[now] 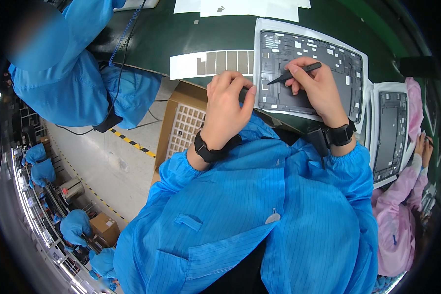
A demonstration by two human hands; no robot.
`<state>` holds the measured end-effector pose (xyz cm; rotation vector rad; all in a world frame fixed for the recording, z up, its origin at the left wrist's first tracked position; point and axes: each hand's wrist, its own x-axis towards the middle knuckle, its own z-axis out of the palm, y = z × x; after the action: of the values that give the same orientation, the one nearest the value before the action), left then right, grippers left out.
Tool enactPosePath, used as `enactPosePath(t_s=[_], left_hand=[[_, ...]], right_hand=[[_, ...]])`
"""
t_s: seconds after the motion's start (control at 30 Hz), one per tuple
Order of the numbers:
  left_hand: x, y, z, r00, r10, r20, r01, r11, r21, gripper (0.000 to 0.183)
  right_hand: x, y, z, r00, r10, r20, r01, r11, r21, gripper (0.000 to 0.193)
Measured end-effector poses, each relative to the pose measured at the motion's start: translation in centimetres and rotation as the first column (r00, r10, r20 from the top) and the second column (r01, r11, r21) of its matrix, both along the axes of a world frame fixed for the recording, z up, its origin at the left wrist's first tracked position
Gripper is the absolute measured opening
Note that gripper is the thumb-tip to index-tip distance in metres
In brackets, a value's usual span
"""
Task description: Assembling and inspecting electronic chassis components on a factory line.
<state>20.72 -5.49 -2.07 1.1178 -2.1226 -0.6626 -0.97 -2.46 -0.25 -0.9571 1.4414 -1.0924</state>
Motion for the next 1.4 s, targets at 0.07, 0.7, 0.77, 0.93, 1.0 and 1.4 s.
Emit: enactPosePath(t_s=[0.07,0.7,0.77,0.93,1.0,1.4], left_hand=[[-0.4,0.0,0.0,1.0,0.001,0.019,-0.001,1.0,0.0,0.007],[-3.3,0.6,-0.6,0.96,0.209,0.187,-0.199,0.978,-0.071,0.015],[-3.5,0.8,-0.6,0.956,0.223,0.192,-0.211,0.974,-0.083,0.014],[-3.6,0.7,0.1,0.956,0.223,0.192,-0.221,0.975,-0.03,0.013],[-3.3,0.7,0.1,0.953,0.245,0.176,-0.241,0.969,-0.046,0.013],[3.1,-2.3,-0.1,0.925,0.286,-0.251,-0.346,0.906,-0.243,0.013]], right_hand=[[-0.1,0.0,-0.3,1.0,-0.007,0.024,0.008,1.0,-0.005,0.02],[-0.3,-0.4,-0.2,0.997,0.06,-0.054,-0.061,0.998,-0.021,0.02],[-0.2,-0.6,-0.2,0.996,0.065,-0.068,-0.067,0.997,-0.026,0.02],[-0.7,-0.2,-0.9,0.993,-0.107,0.051,0.11,0.991,-0.071,0.018],[-1.3,0.2,-0.7,0.935,-0.214,0.283,0.251,0.963,-0.102,0.018],[6.9,-7.1,2.7,0.999,0.033,-0.032,-0.04,0.975,-0.217,0.022]])
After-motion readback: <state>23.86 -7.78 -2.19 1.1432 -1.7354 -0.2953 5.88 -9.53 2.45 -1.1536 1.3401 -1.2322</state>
